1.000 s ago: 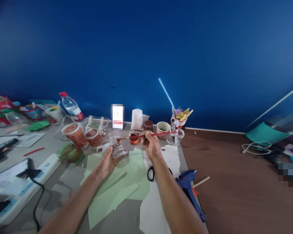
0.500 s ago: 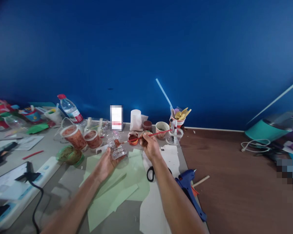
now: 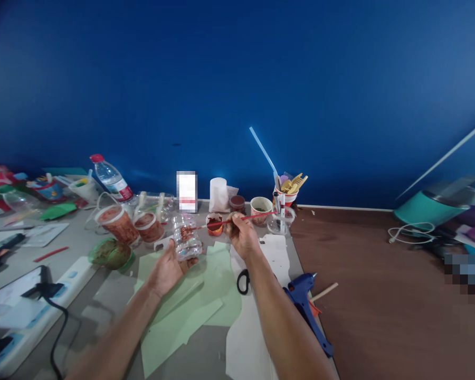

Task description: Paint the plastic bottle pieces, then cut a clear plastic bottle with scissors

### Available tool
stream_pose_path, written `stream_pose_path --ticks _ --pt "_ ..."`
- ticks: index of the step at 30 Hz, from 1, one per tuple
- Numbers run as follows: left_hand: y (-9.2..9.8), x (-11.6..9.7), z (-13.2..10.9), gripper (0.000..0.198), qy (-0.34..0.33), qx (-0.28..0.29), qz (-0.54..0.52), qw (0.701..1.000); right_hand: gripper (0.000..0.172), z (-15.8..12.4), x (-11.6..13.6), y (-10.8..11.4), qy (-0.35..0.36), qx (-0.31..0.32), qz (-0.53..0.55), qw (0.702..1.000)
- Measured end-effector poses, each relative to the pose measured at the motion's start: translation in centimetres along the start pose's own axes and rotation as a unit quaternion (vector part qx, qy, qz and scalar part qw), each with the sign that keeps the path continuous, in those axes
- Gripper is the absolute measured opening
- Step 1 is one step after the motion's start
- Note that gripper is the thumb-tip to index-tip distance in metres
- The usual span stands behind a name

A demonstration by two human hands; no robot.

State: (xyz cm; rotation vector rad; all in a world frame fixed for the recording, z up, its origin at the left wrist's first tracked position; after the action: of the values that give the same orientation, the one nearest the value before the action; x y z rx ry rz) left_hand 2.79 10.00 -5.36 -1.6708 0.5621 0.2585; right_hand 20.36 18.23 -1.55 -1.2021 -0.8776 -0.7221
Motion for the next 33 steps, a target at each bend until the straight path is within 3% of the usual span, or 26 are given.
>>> stream_pose_path --ticks 16,24,29,33 --pt "-0.2 -0.1 -0.2 0.033 -0.001 -0.021 -0.022 1.0 0.019 0.1 -0.3 0.0 -0.015 0.001 0.003 1.0" --pt "-1.4 0.2 -0.6 0.039 0.029 0.032 -0.031 0.999 0.02 0.0 -0.1 0.0 -0.011 0.004 0.0 1.0" --pt "-1.3 0.3 -0.7 0.053 0.027 0.032 -0.02 0.999 0.019 0.0 0.2 -0.1 0.001 0.003 0.0 1.0" --pt "-1.0 0.1 -0.6 0.05 0.013 0.03 -0.024 0.999 0.019 -0.1 -0.2 -0.4 -0.012 0.019 -0.007 1.0"
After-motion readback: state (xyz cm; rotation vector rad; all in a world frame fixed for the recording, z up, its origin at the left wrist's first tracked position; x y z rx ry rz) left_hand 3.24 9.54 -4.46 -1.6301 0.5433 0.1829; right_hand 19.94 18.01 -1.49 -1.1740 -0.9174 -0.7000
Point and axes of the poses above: each hand's wrist, its own z-axis towards the middle knuckle, its own y-axis out of the back of the hand, x = y × z, the point moved 8 cm from there along z, towards the middle knuckle, and after that the axes turned 15 degrees about -z, right-handed, at the moved point
